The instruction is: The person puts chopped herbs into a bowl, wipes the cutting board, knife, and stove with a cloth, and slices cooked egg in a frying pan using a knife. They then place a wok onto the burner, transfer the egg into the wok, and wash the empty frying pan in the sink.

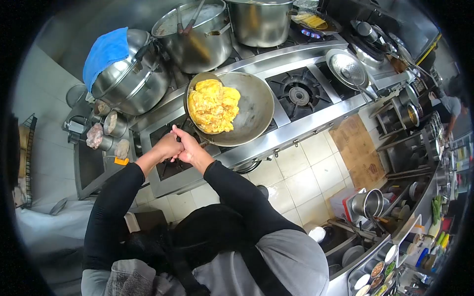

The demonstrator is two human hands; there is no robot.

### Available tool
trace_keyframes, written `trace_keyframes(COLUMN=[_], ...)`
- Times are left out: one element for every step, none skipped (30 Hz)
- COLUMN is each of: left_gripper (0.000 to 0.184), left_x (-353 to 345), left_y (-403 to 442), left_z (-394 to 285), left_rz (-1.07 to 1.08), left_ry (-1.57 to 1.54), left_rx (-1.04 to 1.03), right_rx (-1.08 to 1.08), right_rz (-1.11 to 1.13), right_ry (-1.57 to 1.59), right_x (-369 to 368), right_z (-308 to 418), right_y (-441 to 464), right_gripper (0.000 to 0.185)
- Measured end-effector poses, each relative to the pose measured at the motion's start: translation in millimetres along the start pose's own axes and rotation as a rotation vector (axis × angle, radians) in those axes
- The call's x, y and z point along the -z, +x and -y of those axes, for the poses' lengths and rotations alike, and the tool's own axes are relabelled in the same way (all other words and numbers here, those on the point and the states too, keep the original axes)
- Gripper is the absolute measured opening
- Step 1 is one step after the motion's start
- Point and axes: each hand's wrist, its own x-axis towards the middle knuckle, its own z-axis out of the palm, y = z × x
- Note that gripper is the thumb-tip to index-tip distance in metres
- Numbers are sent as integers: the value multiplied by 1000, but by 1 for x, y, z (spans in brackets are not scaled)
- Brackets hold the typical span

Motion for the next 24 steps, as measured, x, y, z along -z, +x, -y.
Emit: trace_keyframes(left_gripper=[48,49,50,50,48,47,47,47,47,46,49,49,50,51,53,51,50,48,48,47,45,45,44,43], left_x=[1,1,1,0,-2,-4,-6,-9,-14,-18,-22,-24,-25,-26,-24,-23,-20,-16,-14,-17,-20,-23,-28,-30], left_y=[-1,-3,-4,-4,-1,-3,-6,-8,-12,-14,-17,-16,-15,-14,-12,-9,-3,-4,-7,-12,-19,-20,-18,-20], left_z=[-7,-13,-18,-20,-22,-29,-40,-39,-41,-44,-48,-48,-46,-44,-43,-40,-34,-36,-36,-36,-37,-29,-17,-7], left_rz=[-9,-18,-27,-36,-84,-130,-112,-114,-189,-263,-239,-238,-302,-367,-387,-462,-486,-513,-526,-497,-468,-480,-522,-564], left_ry=[91,181,280,289,367,444,532,539,621,701,657,662,664,663,639,643,574,506,504,401,294,284,348,414], left_rx=[-3,-1,-26,-14,-79,-142,-65,-56,-136,-218,-146,-137,-149,-161,-139,-144,-134,-127,-121,-101,-84,-80,-118,-154], right_rx=[-14,-21,1,23,46,37,46,58,88,83,97,112,105,79,51,35,0,-33,-34,-44,-131,-215,-154,-79], right_rz=[63,76,72,67,140,151,176,199,171,174,202,231,234,273,314,313,310,308,304,310,257,202,146,87], right_ry=[53,59,70,83,163,169,255,342,349,355,352,348,357,312,265,189,123,55,-30,-37,-283,-530,-924,-1314], right_x=[-2,-4,-7,-11,-5,-4,0,3,2,1,0,1,0,-1,-3,-6,-9,-11,-11,-7,-4,-2,-1,5], right_z=[3,6,10,13,14,16,17,19,21,23,25,26,28,32,37,42,45,48,49,51,57,67,86,107], right_y=[-2,-5,-11,-15,-11,-10,-10,-10,-14,-17,-21,-22,-21,-19,-14,-8,-4,-5,-8,-16,-29,-43,-59,-75], right_gripper=[37,37,36,35,28,28,24,19,18,18,18,18,18,18,19,25,30,35,49,49,52,55,54,52])
